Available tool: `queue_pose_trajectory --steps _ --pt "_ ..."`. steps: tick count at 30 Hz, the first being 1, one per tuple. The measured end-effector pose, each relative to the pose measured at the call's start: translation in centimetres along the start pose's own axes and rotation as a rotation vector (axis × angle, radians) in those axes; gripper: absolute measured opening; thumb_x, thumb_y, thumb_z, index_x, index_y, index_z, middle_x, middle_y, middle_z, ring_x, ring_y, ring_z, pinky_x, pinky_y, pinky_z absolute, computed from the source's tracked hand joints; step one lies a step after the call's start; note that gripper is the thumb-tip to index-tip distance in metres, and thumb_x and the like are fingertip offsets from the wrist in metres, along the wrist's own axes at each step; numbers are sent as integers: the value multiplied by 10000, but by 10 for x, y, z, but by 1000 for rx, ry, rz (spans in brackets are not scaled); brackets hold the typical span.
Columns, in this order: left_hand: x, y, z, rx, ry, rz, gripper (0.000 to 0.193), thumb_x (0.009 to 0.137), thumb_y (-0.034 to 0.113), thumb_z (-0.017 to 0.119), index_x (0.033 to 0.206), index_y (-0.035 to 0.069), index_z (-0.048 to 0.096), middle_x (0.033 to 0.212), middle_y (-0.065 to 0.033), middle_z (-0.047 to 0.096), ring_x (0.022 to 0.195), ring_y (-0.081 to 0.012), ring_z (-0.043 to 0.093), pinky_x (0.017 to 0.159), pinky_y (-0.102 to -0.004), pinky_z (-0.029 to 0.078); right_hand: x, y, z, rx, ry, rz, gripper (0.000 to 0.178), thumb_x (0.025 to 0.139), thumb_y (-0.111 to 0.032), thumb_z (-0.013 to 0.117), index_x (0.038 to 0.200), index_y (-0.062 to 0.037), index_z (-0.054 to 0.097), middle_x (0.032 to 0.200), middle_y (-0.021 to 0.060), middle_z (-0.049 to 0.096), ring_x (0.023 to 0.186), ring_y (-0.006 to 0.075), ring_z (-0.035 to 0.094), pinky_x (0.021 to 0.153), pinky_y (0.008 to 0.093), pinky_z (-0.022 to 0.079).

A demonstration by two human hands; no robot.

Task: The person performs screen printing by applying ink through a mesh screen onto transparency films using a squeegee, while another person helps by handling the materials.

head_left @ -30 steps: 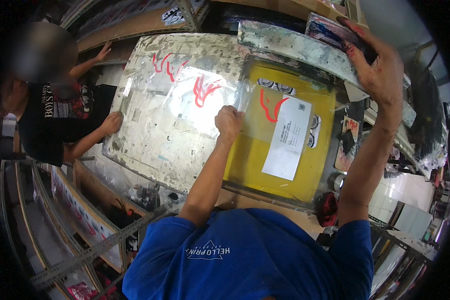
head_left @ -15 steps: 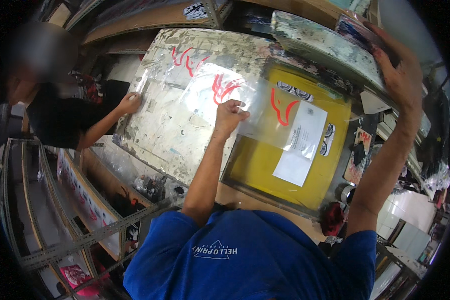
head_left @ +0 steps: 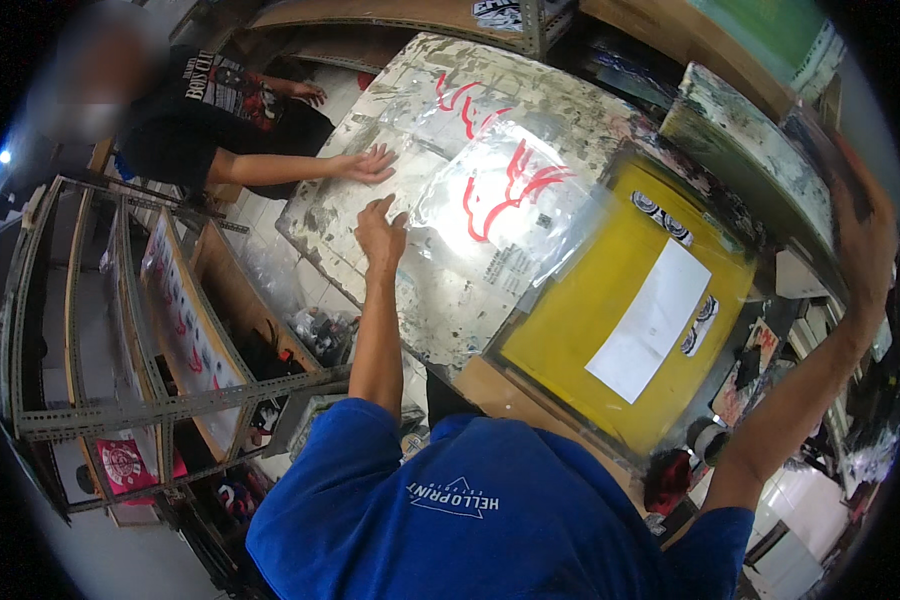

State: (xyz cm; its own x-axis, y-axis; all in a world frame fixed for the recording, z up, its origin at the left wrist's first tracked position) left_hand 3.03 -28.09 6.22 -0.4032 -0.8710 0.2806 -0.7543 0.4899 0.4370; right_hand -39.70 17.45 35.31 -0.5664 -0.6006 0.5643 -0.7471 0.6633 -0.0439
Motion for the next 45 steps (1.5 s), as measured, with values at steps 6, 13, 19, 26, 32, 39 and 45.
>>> queue_pose_trajectory --steps 6,13,19,26,32,39,45 --pt "-54 -17 -31 333 -160 -52 249 818 72 604 970 144 787 1065 -82 684 1022 -309 583 886 -442 460 3 3 -2 44 -57 17 388 963 -212 629 1318 -57 618 1299 134 641 1230 227 579 1064 348 413" --pt "-44 -59 -37 259 -72 -164 343 843 108 467 937 145 794 1026 -96 687 1002 -330 587 909 -452 464 5 5 -2 82 -34 -19 375 972 -207 621 1309 -45 620 1274 139 651 1194 230 593 1048 344 419" --pt "-34 -20 -43 194 -105 -145 280 787 15 611 992 108 778 1025 -105 684 987 -324 599 893 -419 489 3 3 -4 186 -97 46 374 956 -157 611 1315 -52 619 1276 148 648 1177 216 587 1053 329 401" --pt "-56 109 24 -383 -71 382 268 754 152 801 1003 64 753 1022 -132 678 990 -316 608 860 -408 481 4 -21 -15 193 -42 1 357 931 -145 625 1280 -76 651 1188 151 688 1088 220 634 978 333 452" --pt "-105 179 87 -269 -283 513 325 685 195 844 987 119 749 1024 -70 654 970 -282 602 822 -412 467 4 -15 -11 271 53 -49 348 896 -221 668 1232 -134 694 1085 155 729 979 216 691 870 335 511" --pt "-96 171 106 -442 -184 443 277 652 266 867 865 112 779 1037 -49 623 893 -263 596 782 -411 466 5 -4 -6 183 93 -48 370 876 -325 676 1205 -156 705 1023 173 725 932 299 704 839 374 520" --pt "-100 158 111 -425 -230 424 156 714 200 839 843 133 781 976 -44 623 790 -253 600 707 -393 482 8 -15 -8 250 51 -8 368 874 -340 677 1192 -159 709 1028 167 720 937 307 700 827 374 520"
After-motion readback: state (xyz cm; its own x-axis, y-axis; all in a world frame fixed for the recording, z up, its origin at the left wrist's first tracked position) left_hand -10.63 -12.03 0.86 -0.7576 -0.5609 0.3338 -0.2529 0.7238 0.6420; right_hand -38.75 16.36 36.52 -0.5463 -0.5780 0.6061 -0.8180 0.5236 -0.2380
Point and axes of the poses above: each hand's wrist, its own x-axis towards the middle knuckle, its own z-axis out of the palm, y = z × x, the point moved 4 cm from there along x, towards the middle knuckle
